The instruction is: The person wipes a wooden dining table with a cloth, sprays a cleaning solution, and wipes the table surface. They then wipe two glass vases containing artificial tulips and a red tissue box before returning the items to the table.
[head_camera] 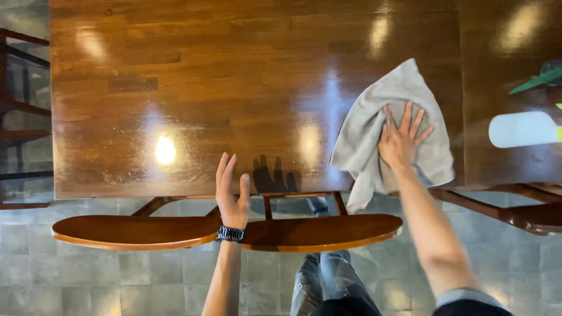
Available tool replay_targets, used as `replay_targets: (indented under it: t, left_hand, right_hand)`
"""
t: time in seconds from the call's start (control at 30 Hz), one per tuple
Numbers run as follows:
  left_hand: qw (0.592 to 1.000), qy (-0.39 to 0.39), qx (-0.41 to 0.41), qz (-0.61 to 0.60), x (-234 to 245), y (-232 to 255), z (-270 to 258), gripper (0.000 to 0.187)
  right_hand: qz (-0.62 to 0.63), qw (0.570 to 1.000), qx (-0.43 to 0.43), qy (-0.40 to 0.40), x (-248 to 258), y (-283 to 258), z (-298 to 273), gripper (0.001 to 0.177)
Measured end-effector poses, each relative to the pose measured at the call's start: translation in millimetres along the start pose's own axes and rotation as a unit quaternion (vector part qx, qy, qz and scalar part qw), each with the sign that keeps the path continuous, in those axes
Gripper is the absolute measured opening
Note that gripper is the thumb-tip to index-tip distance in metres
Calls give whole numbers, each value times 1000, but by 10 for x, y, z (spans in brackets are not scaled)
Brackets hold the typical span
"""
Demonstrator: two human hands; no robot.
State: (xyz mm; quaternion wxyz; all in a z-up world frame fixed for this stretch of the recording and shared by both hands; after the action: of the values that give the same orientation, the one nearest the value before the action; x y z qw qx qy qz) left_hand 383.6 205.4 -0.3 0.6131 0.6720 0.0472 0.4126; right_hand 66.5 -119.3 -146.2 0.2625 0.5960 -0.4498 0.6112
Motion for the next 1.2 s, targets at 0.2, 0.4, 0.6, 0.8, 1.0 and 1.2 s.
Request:
replay_targets:
  t: [0.2, 0.4, 0.6, 0.8, 1.0, 1.2]
  left_hand:
    - [1000, 4, 13, 19, -117, -69, 168, 45]
    - [1000, 3, -7, 7, -786, 51, 789, 46]
    - [999, -35, -12, -29, -1349, 353, 1637, 45]
    - [999, -30, -1, 27, -1283, 118, 1990, 46]
    - [997, -11, 58, 54, -898, 109, 1856, 46]
    - [995, 6, 76, 68, -800, -36, 1753, 45]
  right_hand:
    - [-35, 995, 32, 91, -190, -1200, 878, 54]
    - [12, 959, 282, -16, 25, -2321, 313, 62]
    - [56, 983, 137, -111, 99, -821, 107, 39]
    - [-67, 997, -46, 16, 368, 767, 1238, 54]
    - [21, 996, -89, 6, 309, -204, 2994, 65]
    - [-52, 981, 186, 29, -745, -2713, 2667, 76]
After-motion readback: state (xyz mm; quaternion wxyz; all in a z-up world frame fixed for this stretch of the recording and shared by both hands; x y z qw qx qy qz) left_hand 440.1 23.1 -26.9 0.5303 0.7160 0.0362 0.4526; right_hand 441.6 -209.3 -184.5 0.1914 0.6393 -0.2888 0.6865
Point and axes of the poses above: each hand's wrist, its own z-axis towards the middle knuckle, its own x-axis out of the back of the hand, y = z × x, the point moved 7 cm from there along z, towards the middle knuckle, and after that the axes turned 8 degrees about -y, right-handed, at the moved point
